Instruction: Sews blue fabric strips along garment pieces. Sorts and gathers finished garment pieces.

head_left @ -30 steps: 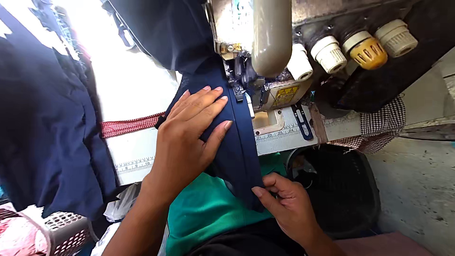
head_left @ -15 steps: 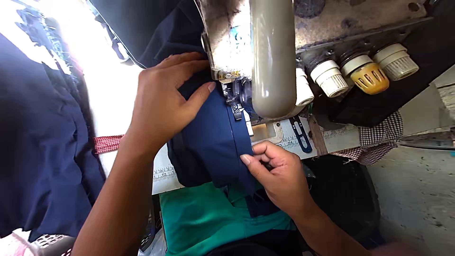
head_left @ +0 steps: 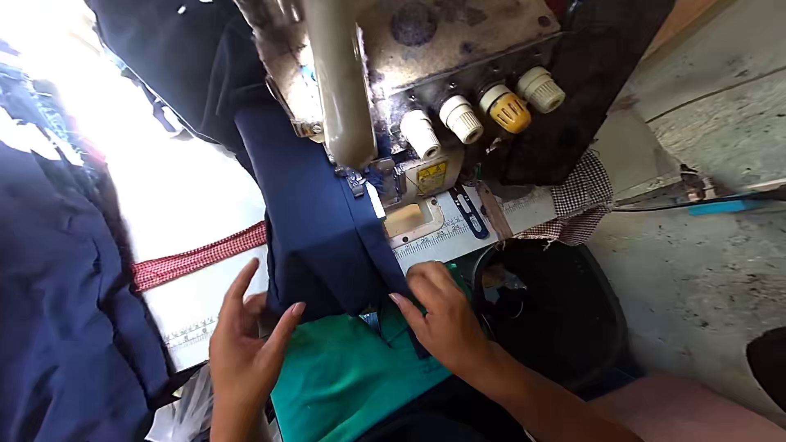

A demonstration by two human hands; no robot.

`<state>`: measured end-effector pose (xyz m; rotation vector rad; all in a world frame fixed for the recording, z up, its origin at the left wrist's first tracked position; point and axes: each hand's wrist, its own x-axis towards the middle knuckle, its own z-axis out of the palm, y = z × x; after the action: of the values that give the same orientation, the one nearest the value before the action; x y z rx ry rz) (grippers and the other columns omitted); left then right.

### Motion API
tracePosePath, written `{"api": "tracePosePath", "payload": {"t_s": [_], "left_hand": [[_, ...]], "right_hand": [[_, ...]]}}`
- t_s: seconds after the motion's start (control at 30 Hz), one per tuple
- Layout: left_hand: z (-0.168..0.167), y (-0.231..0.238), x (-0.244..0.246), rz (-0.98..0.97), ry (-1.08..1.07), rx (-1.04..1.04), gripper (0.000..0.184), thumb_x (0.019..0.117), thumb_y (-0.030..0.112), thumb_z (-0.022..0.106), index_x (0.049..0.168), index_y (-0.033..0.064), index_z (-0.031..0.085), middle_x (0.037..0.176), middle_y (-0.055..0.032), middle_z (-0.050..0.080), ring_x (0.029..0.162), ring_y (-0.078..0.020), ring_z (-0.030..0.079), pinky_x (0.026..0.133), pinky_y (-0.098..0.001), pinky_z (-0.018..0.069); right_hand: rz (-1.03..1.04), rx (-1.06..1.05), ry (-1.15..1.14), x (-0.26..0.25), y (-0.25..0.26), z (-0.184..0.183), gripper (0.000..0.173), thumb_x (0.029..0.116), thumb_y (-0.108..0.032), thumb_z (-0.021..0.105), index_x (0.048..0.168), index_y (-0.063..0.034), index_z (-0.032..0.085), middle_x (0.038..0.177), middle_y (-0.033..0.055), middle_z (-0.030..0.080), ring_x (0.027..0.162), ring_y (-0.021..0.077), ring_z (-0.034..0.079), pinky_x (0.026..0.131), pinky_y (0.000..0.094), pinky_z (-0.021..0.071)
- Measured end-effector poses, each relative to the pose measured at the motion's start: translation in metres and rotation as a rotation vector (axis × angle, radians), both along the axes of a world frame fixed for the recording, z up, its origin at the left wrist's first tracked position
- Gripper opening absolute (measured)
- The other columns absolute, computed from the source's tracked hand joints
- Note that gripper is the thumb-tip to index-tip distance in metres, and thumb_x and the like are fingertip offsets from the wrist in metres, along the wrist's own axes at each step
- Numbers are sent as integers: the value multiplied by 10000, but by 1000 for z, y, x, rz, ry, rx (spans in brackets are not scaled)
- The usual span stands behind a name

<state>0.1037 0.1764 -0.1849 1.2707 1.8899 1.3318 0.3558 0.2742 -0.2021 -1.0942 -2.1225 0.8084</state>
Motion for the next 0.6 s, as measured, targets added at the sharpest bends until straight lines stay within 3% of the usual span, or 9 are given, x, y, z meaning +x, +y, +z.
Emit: {"api": "tracePosePath", "payload": {"t_s": [0.07, 0.13, 0.23, 0.27, 0.3, 0.4, 0.47, 0.53, 0.6], "left_hand": [[2, -17, 0, -12, -140, 51, 716, 906, 169, 739, 1504, 20, 375, 952, 67, 738, 815, -44, 713, 771, -231, 609], [8, -22, -4, 45, -105, 36, 665, 915, 229, 753, 1477, 80, 429, 992, 88, 729, 857, -27, 704, 810, -227, 597], [16, -23, 5, 188, 279, -18, 627, 959, 341, 687, 1447, -1, 493, 1188, -146, 667, 1063, -180, 656, 911, -369, 550], [21, -22, 16, 198, 358, 5, 544, 991, 321, 650, 1397, -22, 538, 1143, -183, 666, 1027, -209, 653, 877, -390, 545], [25, -21, 31, 163, 361, 29, 431, 1025, 297, 603, 1317, -20, 605, 1073, -150, 695, 960, -176, 680, 837, -365, 571], [33, -12, 80, -144, -53, -21, 389, 1090, 281, 473, 1213, -12, 698, 1057, -60, 768, 920, -137, 749, 829, -339, 639], [30, -5, 101, -231, -332, -70, 323, 1044, 241, 587, 1198, -18, 703, 1015, -60, 774, 881, -157, 757, 803, -337, 650], [31, -1, 109, -225, -474, -111, 229, 986, 141, 676, 1146, -18, 721, 943, -71, 782, 826, -166, 759, 761, -313, 649], [35, -1, 108, -197, -600, -141, 198, 961, 67, 687, 1127, -36, 715, 912, -98, 780, 817, -186, 761, 754, -318, 643]], "right_hand": [[37, -31, 8, 11, -13, -1, 207, 995, -232, 649, 944, -60, 751, 1044, 64, 738, 1057, 185, 676, 929, 337, 553], [64, -118, 90, 24, -26, 6, 199, 1006, -213, 638, 1002, -46, 746, 988, 33, 756, 1003, 108, 703, 931, 293, 566], [147, -105, 75, 43, -46, 17, 229, 1028, -229, 609, 1037, -44, 743, 852, 23, 744, 795, 59, 704, 750, 235, 596], [189, -56, 50, 48, -53, 20, 231, 1031, -236, 599, 991, -53, 734, 787, 25, 718, 726, 74, 686, 681, 243, 585], [233, -6, 32, 52, -61, 23, 234, 1034, -237, 590, 941, -64, 718, 729, 22, 687, 666, 89, 664, 620, 251, 567], [330, 87, -29, 57, -85, 27, 240, 1039, -221, 560, 891, -91, 697, 639, 0, 623, 565, 110, 613, 512, 267, 514], [388, 105, -84, 60, -93, 24, 226, 1035, -191, 546, 894, -99, 696, 625, -5, 604, 540, 117, 600, 482, 274, 495], [485, 66, -189, 66, -90, 22, 202, 1021, -197, 549, 922, -121, 709, 674, -4, 641, 585, 134, 642, 504, 305, 529], [577, -38, -301, 76, -72, 27, 226, 1028, -289, 573, 973, -143, 738, 818, 12, 721, 739, 174, 719, 623, 388, 603]]}}
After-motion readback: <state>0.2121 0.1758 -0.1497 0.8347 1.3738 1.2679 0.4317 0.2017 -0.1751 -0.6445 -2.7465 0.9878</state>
